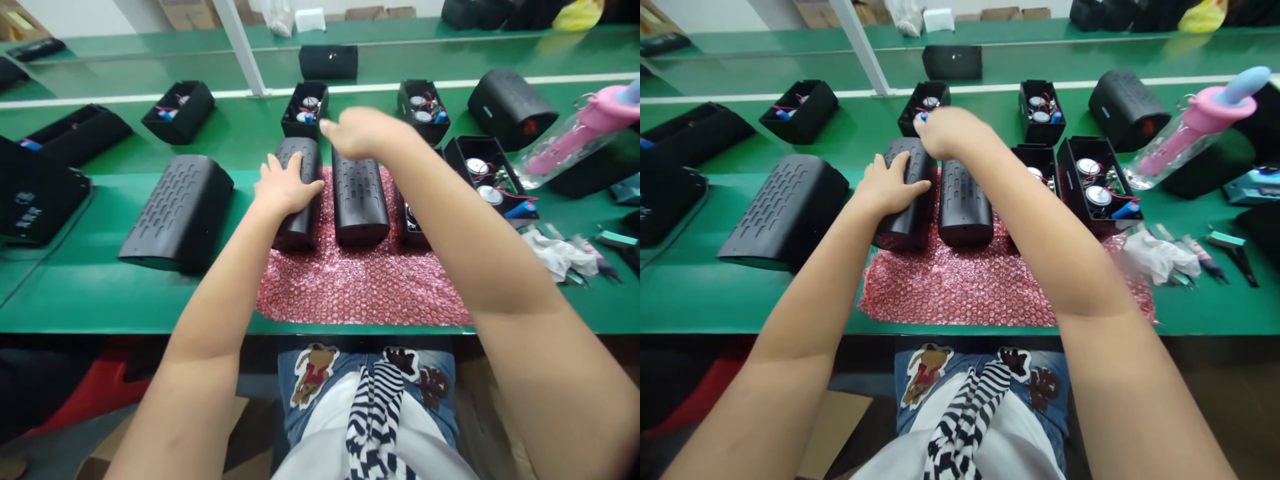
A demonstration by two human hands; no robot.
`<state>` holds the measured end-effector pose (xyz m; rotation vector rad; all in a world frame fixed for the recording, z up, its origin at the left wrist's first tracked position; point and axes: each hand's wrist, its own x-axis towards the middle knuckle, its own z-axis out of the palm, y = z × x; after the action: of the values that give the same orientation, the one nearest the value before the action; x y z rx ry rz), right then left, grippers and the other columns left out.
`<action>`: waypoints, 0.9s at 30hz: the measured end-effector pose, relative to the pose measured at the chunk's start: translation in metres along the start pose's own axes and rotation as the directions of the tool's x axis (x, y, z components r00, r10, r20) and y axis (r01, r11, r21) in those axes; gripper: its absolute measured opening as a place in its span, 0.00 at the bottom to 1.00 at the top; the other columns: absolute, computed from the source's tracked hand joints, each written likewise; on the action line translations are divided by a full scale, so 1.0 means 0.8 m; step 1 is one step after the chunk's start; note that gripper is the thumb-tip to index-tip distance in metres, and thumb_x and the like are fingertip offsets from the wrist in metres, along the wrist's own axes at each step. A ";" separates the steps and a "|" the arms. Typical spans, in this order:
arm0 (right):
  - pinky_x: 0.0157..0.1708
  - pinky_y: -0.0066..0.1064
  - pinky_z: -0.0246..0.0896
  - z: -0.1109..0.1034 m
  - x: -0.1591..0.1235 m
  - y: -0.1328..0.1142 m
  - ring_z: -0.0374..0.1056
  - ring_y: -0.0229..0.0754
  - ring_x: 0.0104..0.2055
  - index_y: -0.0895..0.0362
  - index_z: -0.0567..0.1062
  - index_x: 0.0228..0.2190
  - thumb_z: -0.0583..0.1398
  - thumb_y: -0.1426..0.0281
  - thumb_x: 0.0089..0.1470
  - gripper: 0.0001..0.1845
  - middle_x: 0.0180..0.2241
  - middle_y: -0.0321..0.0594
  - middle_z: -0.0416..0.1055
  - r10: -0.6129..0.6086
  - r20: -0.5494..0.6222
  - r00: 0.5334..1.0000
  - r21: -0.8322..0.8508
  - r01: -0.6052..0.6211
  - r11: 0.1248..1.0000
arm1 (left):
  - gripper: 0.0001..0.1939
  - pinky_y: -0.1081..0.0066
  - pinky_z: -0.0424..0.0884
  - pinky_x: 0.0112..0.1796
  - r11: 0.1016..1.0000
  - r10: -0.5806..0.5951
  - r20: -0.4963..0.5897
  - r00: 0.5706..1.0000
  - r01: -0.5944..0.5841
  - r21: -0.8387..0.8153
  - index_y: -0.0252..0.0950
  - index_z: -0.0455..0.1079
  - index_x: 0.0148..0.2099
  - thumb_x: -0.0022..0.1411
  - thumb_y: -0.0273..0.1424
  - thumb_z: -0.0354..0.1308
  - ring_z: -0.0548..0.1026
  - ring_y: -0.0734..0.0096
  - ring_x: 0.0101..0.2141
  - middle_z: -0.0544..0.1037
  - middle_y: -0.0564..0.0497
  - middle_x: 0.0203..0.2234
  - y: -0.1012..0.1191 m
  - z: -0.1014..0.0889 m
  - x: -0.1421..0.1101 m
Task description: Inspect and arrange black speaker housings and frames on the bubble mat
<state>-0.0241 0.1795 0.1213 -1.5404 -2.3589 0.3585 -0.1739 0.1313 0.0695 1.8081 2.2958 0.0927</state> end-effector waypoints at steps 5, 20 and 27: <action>0.66 0.60 0.38 0.029 -0.024 0.008 0.41 0.57 0.72 0.64 0.57 0.65 0.44 0.55 0.67 0.35 0.68 0.54 0.53 0.073 -0.009 0.997 -0.031 -0.073 0.997 | 0.45 0.40 0.43 0.64 0.999 0.041 -0.093 0.995 -0.039 0.022 0.46 0.35 0.74 0.62 0.57 0.43 0.32 0.47 0.71 0.40 0.47 0.73 -0.003 0.005 0.003; 0.64 0.68 0.23 0.025 -0.046 0.020 0.25 0.60 0.73 0.59 0.48 0.68 0.42 0.53 0.68 0.35 0.72 0.49 0.39 -0.092 -0.226 0.970 0.097 0.117 0.988 | 0.41 0.30 0.35 0.60 0.961 0.272 -0.426 0.863 -0.262 0.082 0.30 0.34 0.73 0.70 0.51 0.38 0.29 0.31 0.68 0.30 0.39 0.72 0.007 -0.079 -0.040; 0.67 0.63 0.31 0.067 -0.071 0.021 0.33 0.60 0.73 0.68 0.51 0.67 0.46 0.53 0.68 0.38 0.70 0.60 0.41 -0.230 0.150 0.962 0.099 0.217 0.971 | 0.40 0.36 0.48 0.62 0.951 0.261 0.018 0.965 -0.260 0.169 0.32 0.43 0.73 0.69 0.50 0.41 0.40 0.38 0.70 0.41 0.30 0.71 -0.013 0.009 0.011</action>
<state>-0.0084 0.1318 0.0594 -1.2335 -2.5738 0.5352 -0.1843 0.1367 0.0592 2.1919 2.1115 -0.0602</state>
